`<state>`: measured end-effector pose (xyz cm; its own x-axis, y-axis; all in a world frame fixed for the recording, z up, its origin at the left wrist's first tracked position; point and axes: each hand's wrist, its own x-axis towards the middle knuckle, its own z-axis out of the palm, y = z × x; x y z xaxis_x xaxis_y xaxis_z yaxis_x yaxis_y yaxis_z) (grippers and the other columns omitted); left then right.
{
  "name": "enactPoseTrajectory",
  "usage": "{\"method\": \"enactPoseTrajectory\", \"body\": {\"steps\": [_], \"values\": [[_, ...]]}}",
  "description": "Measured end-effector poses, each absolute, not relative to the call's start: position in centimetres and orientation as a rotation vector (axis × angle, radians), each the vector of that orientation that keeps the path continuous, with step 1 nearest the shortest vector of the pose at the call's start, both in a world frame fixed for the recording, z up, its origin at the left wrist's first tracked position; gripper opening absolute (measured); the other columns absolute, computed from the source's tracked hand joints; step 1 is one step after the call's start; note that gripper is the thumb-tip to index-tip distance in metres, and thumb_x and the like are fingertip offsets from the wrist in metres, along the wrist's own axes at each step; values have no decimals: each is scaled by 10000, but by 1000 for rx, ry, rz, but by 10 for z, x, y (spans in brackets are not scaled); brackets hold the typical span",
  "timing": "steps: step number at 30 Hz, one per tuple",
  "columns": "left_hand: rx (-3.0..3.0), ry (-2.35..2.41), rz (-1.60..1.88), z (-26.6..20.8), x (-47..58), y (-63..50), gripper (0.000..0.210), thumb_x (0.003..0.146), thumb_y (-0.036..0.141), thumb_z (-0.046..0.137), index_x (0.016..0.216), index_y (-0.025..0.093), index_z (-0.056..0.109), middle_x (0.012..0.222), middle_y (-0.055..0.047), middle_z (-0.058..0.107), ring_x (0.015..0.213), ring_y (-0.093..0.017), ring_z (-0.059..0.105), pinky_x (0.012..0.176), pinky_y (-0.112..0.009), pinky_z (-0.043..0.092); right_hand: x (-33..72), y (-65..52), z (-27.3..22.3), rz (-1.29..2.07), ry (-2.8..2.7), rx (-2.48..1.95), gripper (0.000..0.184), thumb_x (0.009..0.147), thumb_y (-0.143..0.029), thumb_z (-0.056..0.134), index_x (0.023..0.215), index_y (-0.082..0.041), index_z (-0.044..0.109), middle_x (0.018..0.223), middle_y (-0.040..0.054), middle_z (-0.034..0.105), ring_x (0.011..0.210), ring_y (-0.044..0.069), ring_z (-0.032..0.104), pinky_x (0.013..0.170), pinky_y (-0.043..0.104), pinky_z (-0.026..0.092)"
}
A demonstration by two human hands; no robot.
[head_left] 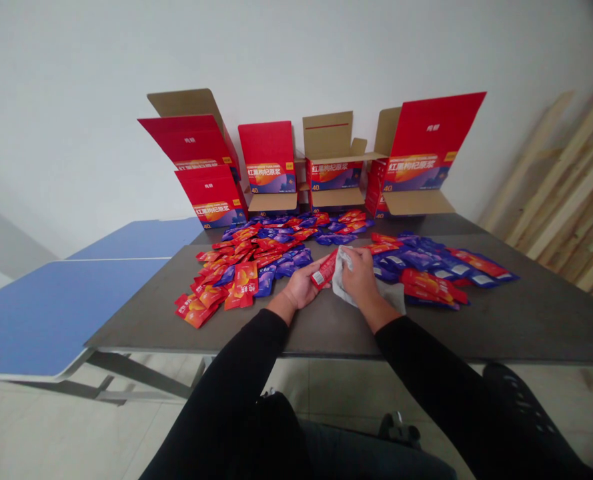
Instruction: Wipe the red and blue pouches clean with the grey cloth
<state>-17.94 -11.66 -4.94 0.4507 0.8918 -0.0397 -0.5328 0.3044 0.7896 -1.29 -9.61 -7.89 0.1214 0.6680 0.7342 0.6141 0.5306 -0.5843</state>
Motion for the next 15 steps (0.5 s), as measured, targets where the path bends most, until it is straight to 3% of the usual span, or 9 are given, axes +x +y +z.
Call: {"method": "enactPoseTrajectory", "body": {"steps": [5, 10, 15], "values": [[760, 524, 994, -47, -184, -117, 566, 880, 220, 530, 1436, 129, 579, 1160, -151, 744, 926, -250, 731, 582, -261, 530, -10, -89, -82, 92, -1459, -1197, 400, 854, -167, 509, 1203, -164, 704, 1109, 137, 559, 1089, 276, 574, 1066, 498, 485], [596, 453, 1071, -37, -189, -120, 543, 904, 231, 500, 1441, 172, 558, 1219, -147, 723, 982, -268, 722, 706, -342, 578, -9, -86, -82, 148, -1386, -1253, 368, 843, -186, 504, 1143, -164, 716, 1094, 139, 557, 1077, 291, 572, 1067, 526, 474], [500, 362, 1108, -31, -194, -121, 464, 911, 247, 515, 1334, 83, 614, 1271, -187, 686, 1071, -259, 695, 795, -317, 561, -13, -92, -78, 127, -1420, -1191, 356, 859, -201, 513, 1154, -166, 709, 1093, 129, 553, 1080, 271, 576, 1056, 490, 493]]}}
